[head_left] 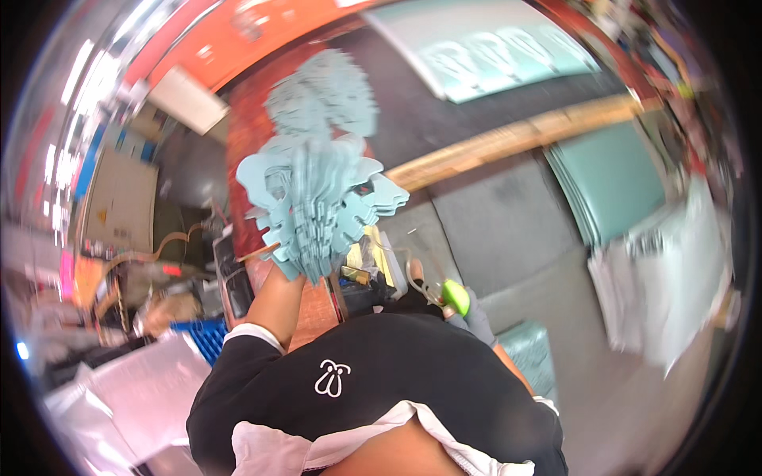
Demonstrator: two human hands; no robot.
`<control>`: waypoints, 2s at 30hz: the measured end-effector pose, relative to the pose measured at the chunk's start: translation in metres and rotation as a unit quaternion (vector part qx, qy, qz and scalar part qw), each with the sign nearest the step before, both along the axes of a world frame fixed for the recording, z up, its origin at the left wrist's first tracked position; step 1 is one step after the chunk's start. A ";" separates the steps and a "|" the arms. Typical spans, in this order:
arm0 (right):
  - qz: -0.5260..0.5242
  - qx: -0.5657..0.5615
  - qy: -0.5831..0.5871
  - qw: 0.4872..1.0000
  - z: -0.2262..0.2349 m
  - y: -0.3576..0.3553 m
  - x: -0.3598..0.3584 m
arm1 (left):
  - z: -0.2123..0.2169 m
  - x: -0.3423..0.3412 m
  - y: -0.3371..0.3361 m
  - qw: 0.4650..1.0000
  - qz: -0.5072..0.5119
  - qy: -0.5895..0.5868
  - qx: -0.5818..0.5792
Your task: The person uses a stone-like tool to rub and lift cut-out sticker shapes from a light-blue sheet on a cutting machine bed, then peels and stacks the finished pieces. They repeat the process with a new sheet, removing excess material and collecting the cut shapes.
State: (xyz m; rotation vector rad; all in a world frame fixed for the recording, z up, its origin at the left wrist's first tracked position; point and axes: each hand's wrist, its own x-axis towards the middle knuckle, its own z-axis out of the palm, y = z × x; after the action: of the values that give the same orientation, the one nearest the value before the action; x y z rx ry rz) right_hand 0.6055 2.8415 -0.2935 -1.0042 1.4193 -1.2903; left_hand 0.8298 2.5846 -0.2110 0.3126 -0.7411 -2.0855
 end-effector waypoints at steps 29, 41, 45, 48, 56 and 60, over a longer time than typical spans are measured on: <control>-0.331 0.226 0.167 0.901 -0.002 0.094 0.067 | -0.120 -0.202 0.031 0.830 -0.483 0.056 0.273; -0.181 0.301 0.188 0.917 0.017 0.072 0.089 | -0.138 -0.171 0.017 0.822 -0.487 0.090 0.281; -0.299 0.293 0.230 0.879 0.013 0.072 0.093 | -0.143 -0.159 0.006 0.832 -0.472 0.104 0.273; -0.305 0.281 0.238 0.878 0.008 0.076 0.091 | -0.144 -0.150 -0.001 0.842 -0.458 0.104 0.266; -0.389 0.283 0.169 0.860 0.002 0.083 0.088 | -0.158 -0.140 0.014 0.849 -0.421 0.140 0.287; -0.164 0.293 0.201 0.920 0.004 0.083 0.093 | -0.165 -0.144 0.022 0.857 -0.394 0.175 0.283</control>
State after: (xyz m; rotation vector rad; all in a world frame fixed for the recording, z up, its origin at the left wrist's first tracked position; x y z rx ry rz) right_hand 0.6984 2.9242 -0.2900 -0.6496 2.1996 -0.8019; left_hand 0.6854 2.6068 -0.3759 -0.0981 0.0283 -3.0167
